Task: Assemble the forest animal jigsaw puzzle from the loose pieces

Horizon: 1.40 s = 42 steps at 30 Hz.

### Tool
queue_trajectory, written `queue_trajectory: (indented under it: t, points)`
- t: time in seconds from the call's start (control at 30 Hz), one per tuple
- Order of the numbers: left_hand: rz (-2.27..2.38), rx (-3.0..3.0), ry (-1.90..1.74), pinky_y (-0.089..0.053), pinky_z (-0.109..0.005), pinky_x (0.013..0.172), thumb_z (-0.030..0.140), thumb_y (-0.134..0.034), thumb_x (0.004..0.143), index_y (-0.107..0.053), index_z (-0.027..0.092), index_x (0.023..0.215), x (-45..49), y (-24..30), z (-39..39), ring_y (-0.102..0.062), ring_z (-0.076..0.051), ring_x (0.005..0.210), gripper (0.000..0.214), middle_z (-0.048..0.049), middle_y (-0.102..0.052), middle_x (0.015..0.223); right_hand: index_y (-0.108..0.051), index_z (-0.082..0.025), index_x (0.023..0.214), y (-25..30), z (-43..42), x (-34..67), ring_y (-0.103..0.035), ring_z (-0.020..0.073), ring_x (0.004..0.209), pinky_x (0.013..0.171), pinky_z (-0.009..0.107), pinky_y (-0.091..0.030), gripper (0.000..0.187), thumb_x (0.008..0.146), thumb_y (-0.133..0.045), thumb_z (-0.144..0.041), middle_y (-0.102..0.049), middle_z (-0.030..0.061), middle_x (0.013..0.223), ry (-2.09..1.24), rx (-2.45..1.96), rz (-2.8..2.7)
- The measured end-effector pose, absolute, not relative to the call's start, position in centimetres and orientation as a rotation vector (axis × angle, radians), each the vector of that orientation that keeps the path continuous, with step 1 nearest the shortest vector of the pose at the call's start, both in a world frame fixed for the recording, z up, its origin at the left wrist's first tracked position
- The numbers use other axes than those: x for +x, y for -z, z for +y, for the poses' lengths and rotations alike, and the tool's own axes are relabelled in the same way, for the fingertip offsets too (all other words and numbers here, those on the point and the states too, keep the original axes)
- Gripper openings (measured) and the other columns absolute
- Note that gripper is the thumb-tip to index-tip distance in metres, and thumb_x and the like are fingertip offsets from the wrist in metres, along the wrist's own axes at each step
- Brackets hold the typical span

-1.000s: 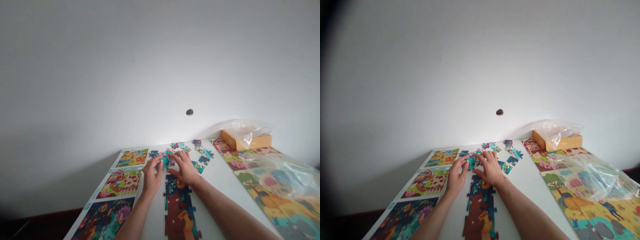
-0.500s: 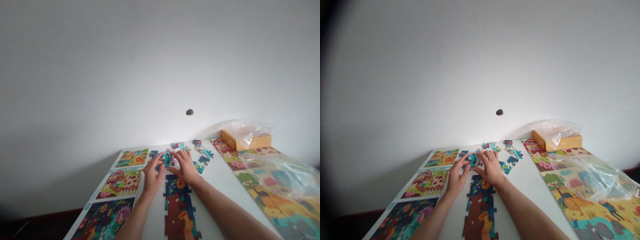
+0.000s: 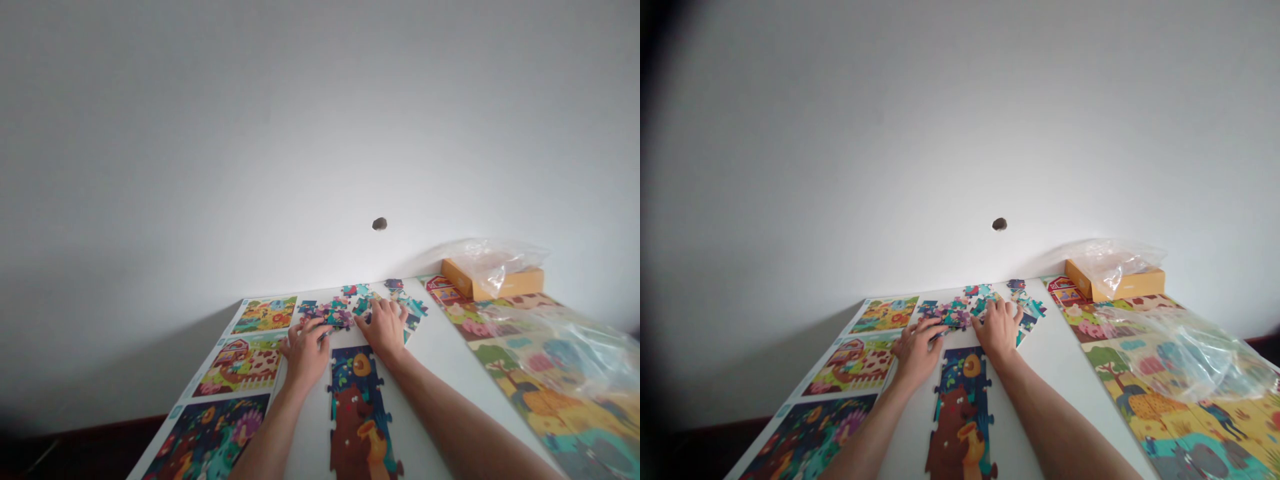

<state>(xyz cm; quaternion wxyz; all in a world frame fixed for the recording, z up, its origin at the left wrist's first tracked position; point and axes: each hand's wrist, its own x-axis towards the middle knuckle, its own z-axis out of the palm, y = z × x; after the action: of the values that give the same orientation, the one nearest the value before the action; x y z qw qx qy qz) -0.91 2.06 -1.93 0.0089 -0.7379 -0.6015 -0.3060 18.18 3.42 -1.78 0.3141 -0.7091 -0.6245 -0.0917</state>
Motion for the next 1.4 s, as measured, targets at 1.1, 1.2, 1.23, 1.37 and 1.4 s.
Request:
queue_trajectory:
  t: [1.1, 1.2, 1.23, 1.37, 1.4]
  points:
    - [-2.019, -2.343, 0.834, -0.036, -0.053, 0.098, 0.02, -0.056, 0.081, -0.072, 0.036, 0.105, -0.8, 1.2, 1.9, -0.05, -0.03, 0.114, 0.033, 0.0027, -0.063, 0.129, -0.048, -0.019, 0.131, 0.9, 2.4, 17.5, -0.055, 0.0297, 0.108, 0.11, 0.055, -0.002, 0.055, 0.079, -0.06, -0.034, -0.066, 0.0117, 0.108, 0.06, -1.934, -1.688]
    - [-2.031, -2.342, 0.82, -0.036, -0.052, 0.099, 0.021, -0.056, 0.082, -0.072, 0.037, 0.106, -0.7, 1.1, 1.9, -0.049, -0.03, 0.115, 0.033, 0.004, -0.062, 0.13, -0.049, -0.015, 0.13, 0.8, 2.1, 17.3, -0.053, 0.0341, 0.109, 0.11, 0.057, -0.001, 0.06, 0.077, -0.062, -0.037, -0.065, 0.0156, 0.107, 0.118, -2.025, -1.616]
    - [-2.032, -2.341, 0.82, -0.036, -0.052, 0.099, 0.021, -0.056, 0.082, -0.072, 0.038, 0.106, -0.7, 1.1, 1.9, -0.049, -0.03, 0.115, 0.033, 0.004, -0.062, 0.13, -0.049, -0.014, 0.131, 0.8, 2.0, 17.3, -0.054, 0.0338, 0.108, 0.109, 0.058, -0.001, 0.059, 0.077, -0.061, -0.035, -0.065, 0.0152, 0.106, 0.111, -2.024, -1.625]
    - [-2.032, -2.338, 0.839, -0.035, -0.057, 0.098, 0.021, -0.057, 0.081, -0.072, 0.038, 0.105, -0.7, 1.1, 1.8, -0.05, -0.031, 0.115, 0.032, 0.0026, -0.062, 0.129, -0.049, -0.017, 0.131, 1.0, 2.2, 17.5, -0.058, 0.0302, 0.104, 0.111, 0.055, -0.002, 0.055, 0.078, -0.058, -0.026, -0.066, 0.0121, 0.105, 0.066, -1.956, -1.696]
    - [-2.027, -2.339, 0.847, -0.035, -0.057, 0.098, 0.021, -0.058, 0.081, -0.072, 0.037, 0.104, -0.7, 1.1, 1.8, -0.05, -0.032, 0.115, 0.032, 0.002, -0.063, 0.129, -0.049, -0.018, 0.131, 1.1, 2.3, 17.6, -0.058, 0.0297, 0.104, 0.111, 0.055, -0.003, 0.055, 0.078, -0.058, -0.025, -0.066, 0.0119, 0.105, 0.054, -1.945, -1.698]
